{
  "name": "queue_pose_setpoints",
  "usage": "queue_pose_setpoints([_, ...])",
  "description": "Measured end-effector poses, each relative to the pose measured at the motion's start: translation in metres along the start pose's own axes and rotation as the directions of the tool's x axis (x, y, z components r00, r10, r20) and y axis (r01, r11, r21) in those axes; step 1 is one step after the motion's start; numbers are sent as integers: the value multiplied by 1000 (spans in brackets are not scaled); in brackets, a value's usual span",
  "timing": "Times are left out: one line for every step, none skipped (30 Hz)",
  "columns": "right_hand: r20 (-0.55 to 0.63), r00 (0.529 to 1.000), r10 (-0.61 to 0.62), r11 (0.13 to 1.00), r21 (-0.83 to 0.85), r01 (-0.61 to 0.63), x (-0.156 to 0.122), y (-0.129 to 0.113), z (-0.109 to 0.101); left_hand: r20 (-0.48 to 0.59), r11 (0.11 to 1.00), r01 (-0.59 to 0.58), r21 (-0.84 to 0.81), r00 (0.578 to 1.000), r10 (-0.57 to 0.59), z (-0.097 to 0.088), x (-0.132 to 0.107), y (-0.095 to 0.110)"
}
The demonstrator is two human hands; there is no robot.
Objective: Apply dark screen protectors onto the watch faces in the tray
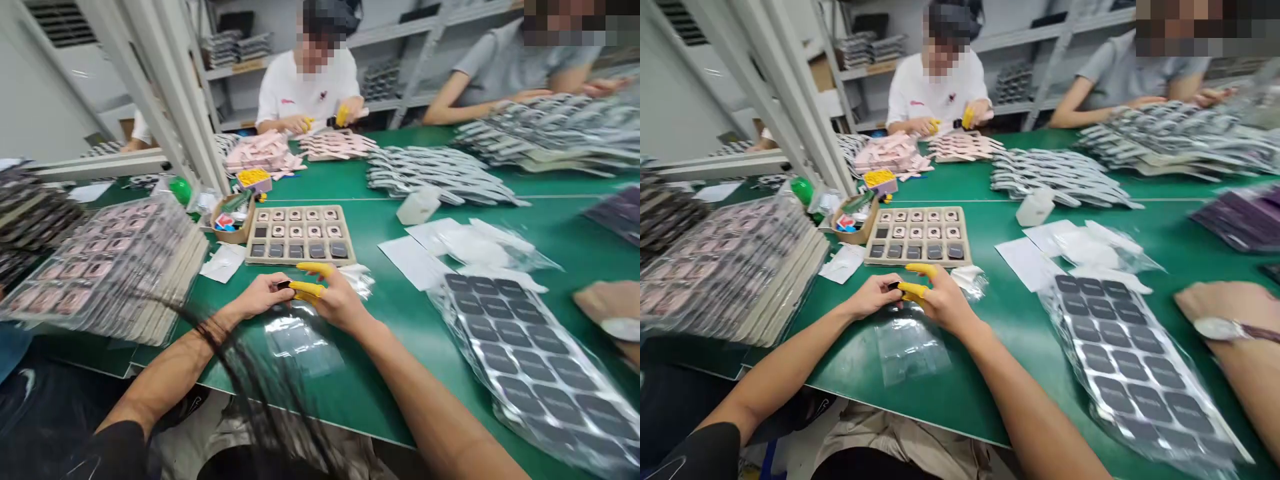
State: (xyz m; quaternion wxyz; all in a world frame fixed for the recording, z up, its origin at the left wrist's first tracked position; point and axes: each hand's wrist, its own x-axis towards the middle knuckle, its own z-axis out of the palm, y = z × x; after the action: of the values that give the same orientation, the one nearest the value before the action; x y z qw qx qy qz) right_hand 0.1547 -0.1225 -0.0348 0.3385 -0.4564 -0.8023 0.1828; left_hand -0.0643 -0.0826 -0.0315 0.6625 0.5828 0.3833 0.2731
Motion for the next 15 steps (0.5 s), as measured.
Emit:
queue_pose_setpoints([15,1000,10,1000,21,-10,1,-3,1,37,1000,25,-8,999,-25,-4,1,-1])
queue_pose_setpoints([16,1000,23,998,54,-24,3,-5,1,74,999,48,-14,996,-47,-7,2,-2])
queue_pose_setpoints([11,999,36,995,92,-36,4,-7,0,99,998,65,-24,993,-63,-8,2,-3])
queue_pose_setpoints([-4,998,61,989,135,-59,6,-8,-3,108,996,73,-43,992,-68,-8,3,-3])
queue_pose_setpoints([-33,993,114,978,179,-107,7,-6,-8,98,995,71,-68,993,-64,-8,3,-4])
queue_pose_setpoints([-69,978,198,959,218,-179,8,-1,-17,67,994,58,-91,996,-52,-7,3,-4])
queue_pose_setpoints([-98,948,302,932,242,-271,8,5,-28,16,994,37,-105,999,-35,-6,4,-4])
queue_pose_setpoints([-113,899,424,888,245,-388,6,14,-41,-45,994,12,-107,999,-17,-5,4,-4])
queue_pose_setpoints([-113,839,532,837,218,-502,3,25,-55,-104,996,-10,-93,995,0,-5,5,-3])
queue_pose_setpoints([-83,782,618,784,143,-604,-2,36,-68,-149,997,-26,-67,989,16,-5,6,-2])
queue_pose_setpoints([-52,728,683,730,52,-681,-7,46,-80,-179,999,-35,-38,983,28,-5,6,-1])
queue_pose_setpoints([-26,687,727,686,-27,-727,-13,55,-90,-193,999,-39,-12,981,36,-6,7,-1])
queue_pose_setpoints([-5,652,758,649,-92,-755,-18,63,-97,-193,999,-37,10,981,38,-6,7,0])
queue_pose_setpoints([-5,626,780,619,-144,-772,-23,68,-101,-188,999,-34,29,981,39,-6,7,0])
queue_pose_setpoints([-30,614,789,597,-198,-777,-27,71,-102,-185,998,-31,46,982,39,-6,7,-1])
